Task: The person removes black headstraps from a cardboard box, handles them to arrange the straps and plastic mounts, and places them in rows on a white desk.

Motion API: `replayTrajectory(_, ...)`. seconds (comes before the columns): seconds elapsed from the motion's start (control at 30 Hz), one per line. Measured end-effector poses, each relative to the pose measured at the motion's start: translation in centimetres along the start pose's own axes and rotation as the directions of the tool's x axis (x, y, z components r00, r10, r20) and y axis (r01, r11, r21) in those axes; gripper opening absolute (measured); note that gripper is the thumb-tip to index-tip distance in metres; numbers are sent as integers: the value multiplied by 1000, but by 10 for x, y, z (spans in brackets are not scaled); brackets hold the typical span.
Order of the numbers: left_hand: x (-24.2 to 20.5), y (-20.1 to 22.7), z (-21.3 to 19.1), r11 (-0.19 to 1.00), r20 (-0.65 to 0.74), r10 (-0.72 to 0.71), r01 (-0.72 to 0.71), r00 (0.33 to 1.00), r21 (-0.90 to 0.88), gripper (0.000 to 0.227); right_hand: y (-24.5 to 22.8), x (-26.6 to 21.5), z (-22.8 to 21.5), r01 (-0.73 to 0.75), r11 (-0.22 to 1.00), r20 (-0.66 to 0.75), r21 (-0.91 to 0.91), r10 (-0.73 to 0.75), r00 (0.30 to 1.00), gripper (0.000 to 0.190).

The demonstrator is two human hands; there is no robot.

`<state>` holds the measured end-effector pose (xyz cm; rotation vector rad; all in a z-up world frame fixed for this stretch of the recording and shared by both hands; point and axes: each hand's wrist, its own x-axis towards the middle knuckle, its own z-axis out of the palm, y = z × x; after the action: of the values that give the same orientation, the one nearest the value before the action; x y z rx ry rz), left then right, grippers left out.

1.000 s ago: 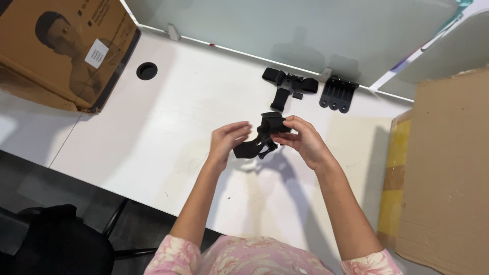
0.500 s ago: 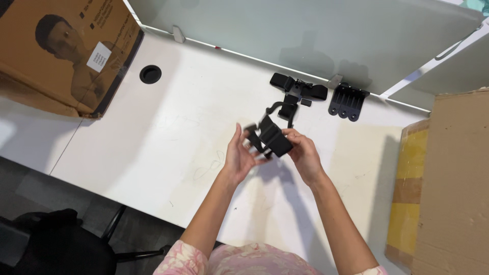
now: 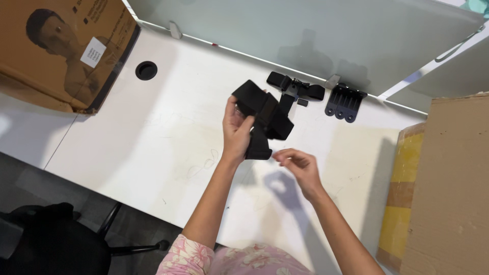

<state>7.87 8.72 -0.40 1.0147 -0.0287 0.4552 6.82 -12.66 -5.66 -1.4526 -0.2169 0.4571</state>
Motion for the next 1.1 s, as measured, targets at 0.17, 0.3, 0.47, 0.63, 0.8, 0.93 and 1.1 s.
replayTrajectory(0.17,-5,23,19,996,121,-2,-9,993,84,61,-33,14,-12,264,958,-280,-110,-285,917,13)
replayTrajectory(0.3,-7,27,28,989,177,-74,49,981,139,61,-83,37,-15,289,941,-59,-178,-304,951,25)
replayTrajectory(0.47,-4,23,29,983,256,-151,118,955,138,61,-98,42,-7,180,956,138,-230,-151,979,35)
replayTrajectory(0.63,4,18,15,971,331,-165,94,929,220,57,-101,45,-17,-7,970,307,-244,84,948,36)
replayTrajectory(0.8,12,12,-5,983,266,-166,138,949,122,39,-98,55,-10,-93,936,334,-339,212,919,37)
replayTrajectory(0.93,22,10,-15,970,137,-245,242,960,34,39,-90,69,11,-42,924,287,-381,162,944,38)
replayTrajectory(1.1,44,13,-32,912,-43,-399,392,916,-123,40,-86,95,22,154,808,275,-569,10,962,34)
